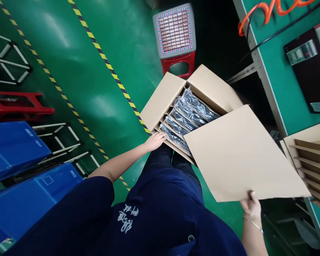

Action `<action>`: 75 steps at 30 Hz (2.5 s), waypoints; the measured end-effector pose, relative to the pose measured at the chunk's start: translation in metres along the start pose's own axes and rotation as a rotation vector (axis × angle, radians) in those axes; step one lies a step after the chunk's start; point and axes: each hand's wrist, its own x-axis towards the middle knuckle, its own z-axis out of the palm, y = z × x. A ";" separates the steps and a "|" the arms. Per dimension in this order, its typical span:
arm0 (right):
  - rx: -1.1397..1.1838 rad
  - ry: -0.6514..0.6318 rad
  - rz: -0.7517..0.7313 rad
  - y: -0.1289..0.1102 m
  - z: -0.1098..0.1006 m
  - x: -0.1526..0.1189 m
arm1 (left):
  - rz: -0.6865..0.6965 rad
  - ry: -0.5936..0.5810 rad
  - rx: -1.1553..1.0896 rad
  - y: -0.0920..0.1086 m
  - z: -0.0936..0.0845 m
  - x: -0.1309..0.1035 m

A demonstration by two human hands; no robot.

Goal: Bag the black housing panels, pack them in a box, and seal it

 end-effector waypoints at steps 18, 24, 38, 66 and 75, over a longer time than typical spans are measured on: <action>0.185 0.049 -0.084 -0.055 0.038 -0.009 | 0.108 -0.022 0.169 0.021 0.028 0.029; 0.215 0.001 -0.166 -0.060 0.054 -0.011 | -0.065 0.000 0.192 0.033 0.026 0.069; 0.260 -0.035 -0.236 -0.068 0.067 -0.018 | 0.165 0.049 0.341 0.045 -0.004 0.104; 0.373 0.036 -0.244 -0.061 0.040 -0.003 | 0.207 0.060 0.478 0.084 -0.071 0.223; 0.315 0.037 -0.231 -0.058 0.040 0.008 | 0.131 0.048 0.345 0.091 -0.078 0.232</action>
